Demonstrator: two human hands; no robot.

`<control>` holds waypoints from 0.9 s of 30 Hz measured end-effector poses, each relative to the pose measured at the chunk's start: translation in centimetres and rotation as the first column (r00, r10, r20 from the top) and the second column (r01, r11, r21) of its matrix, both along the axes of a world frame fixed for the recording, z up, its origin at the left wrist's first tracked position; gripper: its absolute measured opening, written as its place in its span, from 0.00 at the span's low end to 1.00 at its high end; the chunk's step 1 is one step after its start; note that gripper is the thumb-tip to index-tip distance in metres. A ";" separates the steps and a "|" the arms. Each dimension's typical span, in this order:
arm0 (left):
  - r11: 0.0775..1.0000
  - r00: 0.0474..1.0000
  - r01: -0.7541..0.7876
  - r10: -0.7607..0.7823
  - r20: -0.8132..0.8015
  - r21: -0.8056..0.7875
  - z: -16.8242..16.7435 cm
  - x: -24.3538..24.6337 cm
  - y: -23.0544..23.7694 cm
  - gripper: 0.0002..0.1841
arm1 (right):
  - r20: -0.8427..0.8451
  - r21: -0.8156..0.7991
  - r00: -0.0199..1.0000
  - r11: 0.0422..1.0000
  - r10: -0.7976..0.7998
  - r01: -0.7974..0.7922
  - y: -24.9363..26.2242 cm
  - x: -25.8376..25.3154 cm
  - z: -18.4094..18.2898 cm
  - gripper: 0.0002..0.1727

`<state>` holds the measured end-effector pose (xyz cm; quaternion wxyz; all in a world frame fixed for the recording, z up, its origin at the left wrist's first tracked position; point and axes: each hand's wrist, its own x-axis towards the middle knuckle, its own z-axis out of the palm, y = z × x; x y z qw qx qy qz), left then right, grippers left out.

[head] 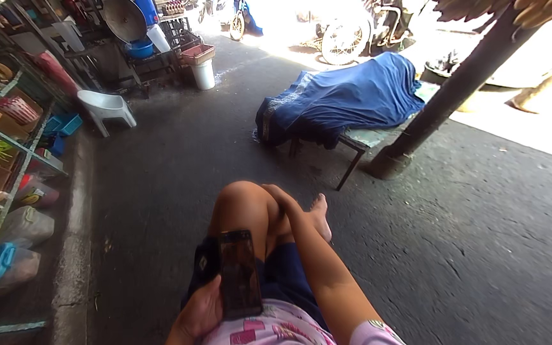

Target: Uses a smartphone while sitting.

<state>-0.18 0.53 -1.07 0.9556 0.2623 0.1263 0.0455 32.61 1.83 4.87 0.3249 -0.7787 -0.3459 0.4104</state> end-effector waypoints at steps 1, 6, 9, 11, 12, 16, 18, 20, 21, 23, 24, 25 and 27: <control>1.000 1.000 -0.004 0.004 -0.004 0.000 0.1 0.0 0.0 0.24 | 0.010 -0.023 1.000 1.000 0.002 -0.002 -0.1 -0.2 0.3 0.24; 1.000 1.000 -0.009 0.009 -0.013 -0.005 0.1 0.1 0.0 0.23 | 0.223 0.318 0.952 0.908 0.210 -0.274 -1.0 4.3 -7.9 0.24; 1.000 1.000 -0.006 0.006 0.002 -0.008 0.1 0.1 0.0 0.23 | 0.159 0.146 0.976 0.974 0.150 -0.174 -0.4 3.1 -5.7 0.24; 1.000 1.000 -0.012 0.012 -0.004 0.000 0.0 0.0 -0.1 0.24 | 0.024 -0.094 0.999 0.995 0.037 -0.035 0.1 0.3 -0.3 0.24; 1.000 1.000 -0.013 0.013 -0.007 0.002 0.0 0.0 -0.1 0.24 | -0.004 -0.050 1.000 0.999 -0.002 0.002 -0.1 0.1 -0.1 0.24; 1.000 1.000 -0.005 0.005 -0.014 0.010 -0.1 0.1 0.1 0.24 | -0.021 0.169 0.996 0.982 0.091 -0.086 -0.1 4.1 -6.9 0.21; 1.000 1.000 -0.008 0.008 -0.017 0.009 -0.1 0.1 0.1 0.24 | -0.017 0.166 0.996 0.983 0.084 -0.080 0.0 4.3 -7.2 0.21; 1.000 1.000 -0.010 0.010 -0.020 0.008 -0.1 0.1 0.0 0.24 | -0.017 0.141 0.997 0.987 0.080 -0.077 -0.5 3.7 -6.0 0.20; 1.000 1.000 -0.009 0.009 -0.019 0.009 0.0 0.1 0.0 0.24 | -0.014 0.130 0.996 0.988 0.084 -0.082 -0.7 3.5 -5.3 0.20; 1.000 1.000 -0.008 0.008 -0.015 0.010 0.0 0.1 0.0 0.24 | 0.003 0.130 0.996 0.987 0.093 -0.093 -0.8 3.4 -5.2 0.20; 1.000 1.000 -0.009 0.009 -0.019 0.011 -0.1 0.1 0.0 0.24 | 0.008 0.137 0.996 0.986 0.092 -0.092 -0.7 3.5 -5.4 0.20; 1.000 1.000 -0.010 0.010 -0.023 0.007 -0.1 0.1 0.0 0.25 | 0.001 0.142 0.997 0.986 0.083 -0.082 -0.6 3.5 -5.6 0.20; 1.000 1.000 -0.008 0.008 -0.025 0.007 0.0 0.1 0.0 0.25 | -0.018 0.128 0.998 0.990 0.056 -0.053 -0.7 3.3 -5.1 0.21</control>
